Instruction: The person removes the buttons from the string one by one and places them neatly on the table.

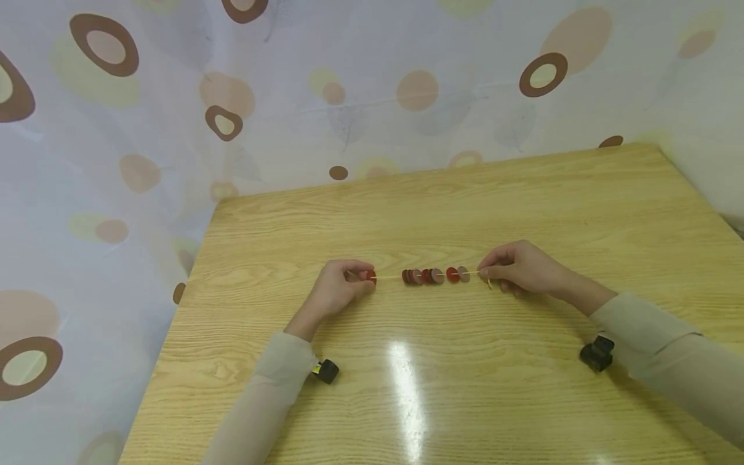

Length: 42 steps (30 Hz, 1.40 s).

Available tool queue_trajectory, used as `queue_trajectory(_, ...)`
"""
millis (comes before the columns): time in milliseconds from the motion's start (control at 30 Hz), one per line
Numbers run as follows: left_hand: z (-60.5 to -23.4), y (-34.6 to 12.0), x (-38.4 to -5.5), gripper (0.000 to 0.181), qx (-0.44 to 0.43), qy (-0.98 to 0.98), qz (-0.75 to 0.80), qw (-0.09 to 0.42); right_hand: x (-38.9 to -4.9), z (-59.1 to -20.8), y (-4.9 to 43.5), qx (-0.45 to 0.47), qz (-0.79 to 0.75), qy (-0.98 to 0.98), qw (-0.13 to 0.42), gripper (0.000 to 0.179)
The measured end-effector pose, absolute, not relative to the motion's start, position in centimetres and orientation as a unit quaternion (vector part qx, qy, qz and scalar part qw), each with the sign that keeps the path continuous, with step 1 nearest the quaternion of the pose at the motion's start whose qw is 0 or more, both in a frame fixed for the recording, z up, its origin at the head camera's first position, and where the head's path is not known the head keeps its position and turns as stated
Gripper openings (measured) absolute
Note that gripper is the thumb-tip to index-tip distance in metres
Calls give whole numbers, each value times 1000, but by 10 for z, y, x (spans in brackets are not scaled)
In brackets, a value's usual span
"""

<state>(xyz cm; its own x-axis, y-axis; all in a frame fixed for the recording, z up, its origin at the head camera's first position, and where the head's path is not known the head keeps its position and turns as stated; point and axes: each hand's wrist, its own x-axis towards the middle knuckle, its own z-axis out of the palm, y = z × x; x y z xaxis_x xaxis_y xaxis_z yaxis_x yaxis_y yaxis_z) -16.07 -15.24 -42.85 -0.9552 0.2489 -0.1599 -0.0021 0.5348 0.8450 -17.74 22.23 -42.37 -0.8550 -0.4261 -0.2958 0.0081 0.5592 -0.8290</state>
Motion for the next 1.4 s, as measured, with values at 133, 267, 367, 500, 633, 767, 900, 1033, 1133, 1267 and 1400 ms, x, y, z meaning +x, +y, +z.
queue_trajectory(133, -429, -154, -161, 32, 70, 867, 476, 129, -177, -423, 223, -125, -454, 849, 241, 23)
queue_trajectory(267, -427, -155, -160, 33, 70, 866, 479, 126, -178, -424, 224, -130, -451, 850, 238, 24)
queue_trajectory(367, -426, -156, -160, 33, 71, 865, 481, 123, -178, -424, 225, -127, -449, 852, 237, 24)
queue_trajectory(500, -426, -157, -160, 34, 69, 865, 483, 121, -179, -425, 225, -126, -447, 853, 237, 24)
queue_trajectory(633, -426, -159, -160, 33, 66, 867, 480, 120, -179, -426, 225, -129, -447, 853, 236, 24)
queue_trajectory(767, -425, -161, -160, 33, 63, 868, 477, 121, -178, -424, 225, -133, -449, 852, 234, 24)
queue_trajectory(900, -423, -163, -159, 34, 60, 866, 480, 125, -177, -422, 225, -137, -450, 852, 230, 22)
queue_trajectory(1033, -421, -163, -158, 34, 59, 866, 481, 124, -178, -424, 224, -133, -450, 852, 232, 20)
queue_trajectory(1133, -420, -164, -158, 34, 57, 866, 481, 121, -179, -425, 224, -129, -449, 852, 236, 20)
queue_trajectory(1267, -421, -165, -158, 34, 53, 866, 482, 118, -179, -425, 224, -128, -448, 853, 236, 20)
queue_trajectory(1400, -423, -166, -159, 34, 50, 866, 483, 115, -179, -425, 224, -127, -448, 853, 236, 20)
